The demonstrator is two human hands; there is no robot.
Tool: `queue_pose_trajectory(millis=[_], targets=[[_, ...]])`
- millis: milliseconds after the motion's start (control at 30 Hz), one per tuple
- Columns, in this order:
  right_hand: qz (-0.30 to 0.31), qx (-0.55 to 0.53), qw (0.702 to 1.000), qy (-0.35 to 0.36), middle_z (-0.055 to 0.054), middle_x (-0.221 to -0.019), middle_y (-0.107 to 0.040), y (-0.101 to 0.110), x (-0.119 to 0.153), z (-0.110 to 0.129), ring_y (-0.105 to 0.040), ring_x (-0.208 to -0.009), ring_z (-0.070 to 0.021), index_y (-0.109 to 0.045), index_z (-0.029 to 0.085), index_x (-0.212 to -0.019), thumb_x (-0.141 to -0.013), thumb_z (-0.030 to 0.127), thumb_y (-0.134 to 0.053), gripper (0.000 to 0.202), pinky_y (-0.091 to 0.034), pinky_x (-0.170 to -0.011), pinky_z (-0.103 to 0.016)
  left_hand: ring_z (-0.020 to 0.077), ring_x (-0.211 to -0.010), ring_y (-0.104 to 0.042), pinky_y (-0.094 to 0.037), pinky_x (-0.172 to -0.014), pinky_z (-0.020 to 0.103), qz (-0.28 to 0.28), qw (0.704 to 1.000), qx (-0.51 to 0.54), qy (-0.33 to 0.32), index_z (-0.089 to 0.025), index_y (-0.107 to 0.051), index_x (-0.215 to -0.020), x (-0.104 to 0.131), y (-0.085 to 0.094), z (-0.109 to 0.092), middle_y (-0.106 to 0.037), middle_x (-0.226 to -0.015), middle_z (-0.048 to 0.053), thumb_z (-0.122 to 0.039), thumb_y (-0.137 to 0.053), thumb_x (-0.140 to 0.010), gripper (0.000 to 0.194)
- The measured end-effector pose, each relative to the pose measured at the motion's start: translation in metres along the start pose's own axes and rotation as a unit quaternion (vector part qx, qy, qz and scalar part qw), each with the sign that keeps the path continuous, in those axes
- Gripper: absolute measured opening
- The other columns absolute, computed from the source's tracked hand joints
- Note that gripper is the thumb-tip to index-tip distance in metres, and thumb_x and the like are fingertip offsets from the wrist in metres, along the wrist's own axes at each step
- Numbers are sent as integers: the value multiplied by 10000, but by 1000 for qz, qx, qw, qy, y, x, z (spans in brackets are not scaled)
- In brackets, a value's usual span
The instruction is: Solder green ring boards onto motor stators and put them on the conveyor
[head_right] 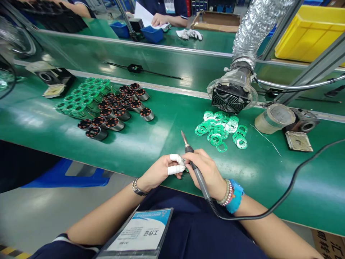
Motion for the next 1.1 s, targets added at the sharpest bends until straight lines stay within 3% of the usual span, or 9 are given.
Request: queue_pose_trajectory(millis=[367, 600, 700, 800, 1100], targets=[[0, -3, 1000, -4, -45, -808, -571, -6, 0, -1, -529, -768, -170, -515, 197, -1069, -830, 86, -467, 267, -481, -685, -309, 93, -566, -572, -490, -599, 238, -28, 999, -6, -18, -125, -588, -742, 6, -1, 0, -596, -637, -7, -333, -700, -680, 244], [-60, -15, 997, -55, -17, -749, -586, 19, 13, -4, -554, -688, -148, -576, 207, -975, -799, 115, -564, 199, -469, -635, -279, 106, -583, -593, -493, -622, 251, -27, 1000, 4, 9, -127, -567, -727, 5, 2, 4, -615, -631, 2, -301, -705, -670, 229], [-41, -44, 997, -49, -11, -693, -586, 30, 22, -2, -546, -625, -134, -601, 202, -1026, -809, 123, -564, 234, -451, -562, -259, 105, -599, -596, -495, -637, 256, -14, 1000, 5, 5, -128, -569, -733, 5, 3, 3, -615, -653, 0, -290, -703, -675, 218], [-27, -71, 997, -15, -34, -735, -615, 38, 29, 3, -566, -670, -150, -592, 188, -1109, -790, 112, -578, 328, -472, -593, -288, 105, -614, -599, -493, -652, 258, 1, 1000, 1, -2, -131, -569, -734, 5, 3, 2, -610, -665, -9, -278, -706, -676, 209], [15, -83, 996, -29, -51, -679, -612, 36, 35, 8, -558, -655, -157, -654, 147, -970, -761, 48, -560, 249, -473, -571, -298, 106, -614, -607, -490, -654, 256, -15, 1000, -4, 7, -123, -568, -742, 4, 6, 4, -610, -653, -8, -257, -691, -684, 192]])
Point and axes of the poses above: each hand's wrist, its own x-axis away from the middle knuckle, its own y-axis out of the back of the hand, z = x × y, the point moved 5 cm from there along -x, towards the middle knuckle
